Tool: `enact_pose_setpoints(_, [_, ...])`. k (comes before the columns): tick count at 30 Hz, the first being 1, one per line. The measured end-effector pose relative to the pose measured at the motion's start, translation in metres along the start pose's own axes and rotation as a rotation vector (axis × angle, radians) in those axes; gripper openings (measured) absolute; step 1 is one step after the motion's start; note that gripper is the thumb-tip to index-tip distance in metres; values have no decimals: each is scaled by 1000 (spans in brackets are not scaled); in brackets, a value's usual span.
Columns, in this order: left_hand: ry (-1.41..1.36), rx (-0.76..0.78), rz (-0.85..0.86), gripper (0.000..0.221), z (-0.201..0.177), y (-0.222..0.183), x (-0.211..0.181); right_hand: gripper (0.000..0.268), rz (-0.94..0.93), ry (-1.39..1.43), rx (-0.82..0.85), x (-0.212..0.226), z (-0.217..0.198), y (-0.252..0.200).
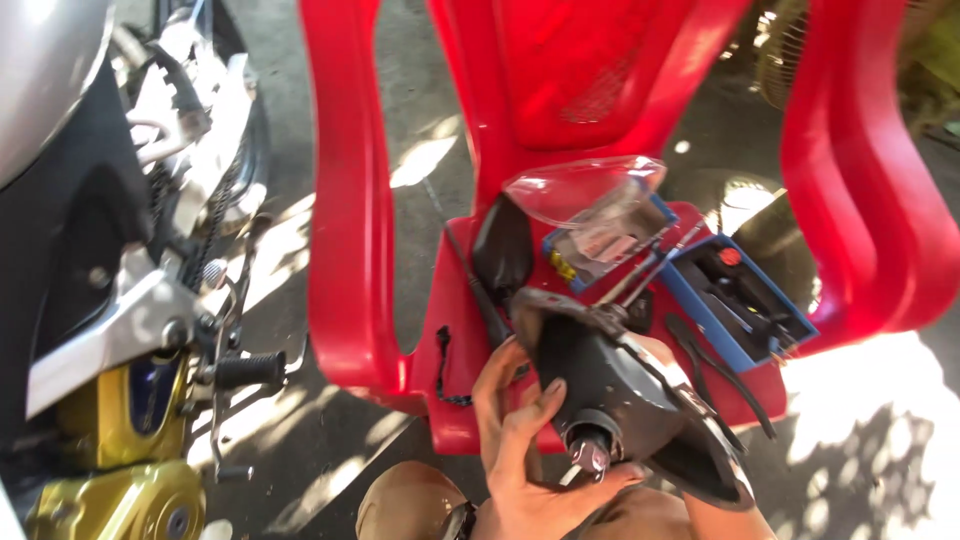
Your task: Repairing and reassembling a motorcycle headlight unit.
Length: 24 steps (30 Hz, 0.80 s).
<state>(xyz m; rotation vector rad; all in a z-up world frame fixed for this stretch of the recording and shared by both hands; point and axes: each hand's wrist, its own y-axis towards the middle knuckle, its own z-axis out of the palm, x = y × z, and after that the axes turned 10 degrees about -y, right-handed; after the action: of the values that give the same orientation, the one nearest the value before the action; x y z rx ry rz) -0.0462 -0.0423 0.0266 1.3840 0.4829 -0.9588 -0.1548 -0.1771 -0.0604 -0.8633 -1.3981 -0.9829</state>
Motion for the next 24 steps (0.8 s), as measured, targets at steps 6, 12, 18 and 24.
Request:
enact_pose_setpoints(6, [132,-17,-12,83,8,-14,-3,71,11,96,-48,41,-90,75])
enact_pose_setpoints(12, [170,-14,26,89,14,-18,-3,73,22,181,-82,43,-123,86])
enact_pose_setpoints(18, [151,30,-32,82,11,-19,-5,107,-66,436,-30,21,-131,78])
enact_pose_setpoints(24, [588,50,748,98,-10,23,-11,84,-178,476,-32,-19,-140,74])
